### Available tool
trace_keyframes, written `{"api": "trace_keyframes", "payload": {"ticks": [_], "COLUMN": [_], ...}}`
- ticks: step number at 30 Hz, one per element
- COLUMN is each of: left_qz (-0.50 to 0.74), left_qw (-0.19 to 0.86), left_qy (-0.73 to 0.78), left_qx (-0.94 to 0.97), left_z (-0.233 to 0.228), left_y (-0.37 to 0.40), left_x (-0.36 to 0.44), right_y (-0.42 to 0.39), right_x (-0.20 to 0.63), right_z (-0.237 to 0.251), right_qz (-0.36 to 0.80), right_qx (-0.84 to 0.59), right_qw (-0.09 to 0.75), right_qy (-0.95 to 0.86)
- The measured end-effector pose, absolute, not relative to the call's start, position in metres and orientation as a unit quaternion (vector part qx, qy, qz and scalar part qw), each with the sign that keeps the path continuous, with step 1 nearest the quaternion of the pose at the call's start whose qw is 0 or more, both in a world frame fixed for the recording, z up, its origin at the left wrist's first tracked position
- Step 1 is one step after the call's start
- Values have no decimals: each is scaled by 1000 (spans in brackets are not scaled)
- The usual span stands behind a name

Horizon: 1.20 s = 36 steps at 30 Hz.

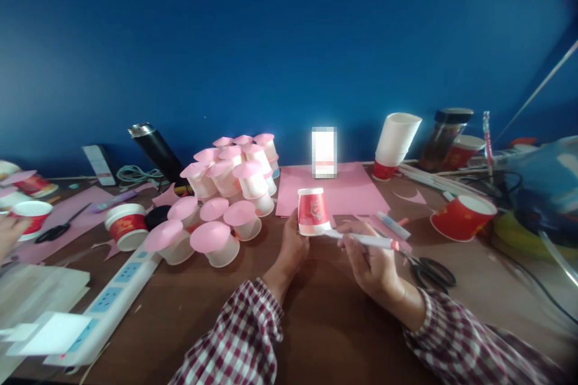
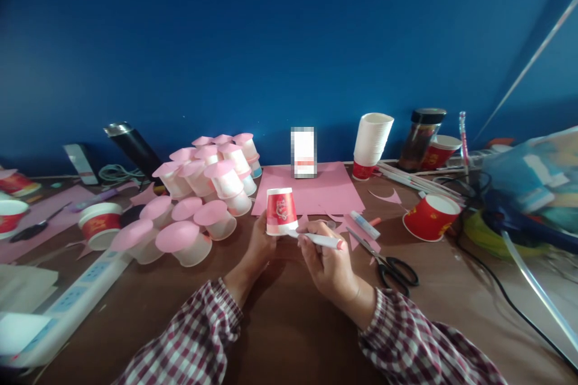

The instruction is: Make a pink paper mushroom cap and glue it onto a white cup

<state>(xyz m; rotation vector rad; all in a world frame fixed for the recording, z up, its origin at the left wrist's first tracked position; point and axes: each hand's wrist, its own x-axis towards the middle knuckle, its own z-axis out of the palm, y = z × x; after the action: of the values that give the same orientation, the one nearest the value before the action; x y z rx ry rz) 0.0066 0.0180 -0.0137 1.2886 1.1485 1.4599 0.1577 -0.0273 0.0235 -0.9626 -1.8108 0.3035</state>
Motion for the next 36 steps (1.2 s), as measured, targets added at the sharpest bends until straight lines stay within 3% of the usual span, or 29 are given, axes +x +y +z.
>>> {"api": "trace_keyframes", "payload": {"ticks": [36], "left_qz": [572], "left_qw": [405], "left_qy": [471], "left_qx": [535], "left_z": [-12], "left_y": [16], "left_x": [7], "right_y": [-27], "right_x": [157], "right_z": [26], "right_qz": [113], "right_qx": [-393], "right_qw": [503], "right_qy": [-762]}}
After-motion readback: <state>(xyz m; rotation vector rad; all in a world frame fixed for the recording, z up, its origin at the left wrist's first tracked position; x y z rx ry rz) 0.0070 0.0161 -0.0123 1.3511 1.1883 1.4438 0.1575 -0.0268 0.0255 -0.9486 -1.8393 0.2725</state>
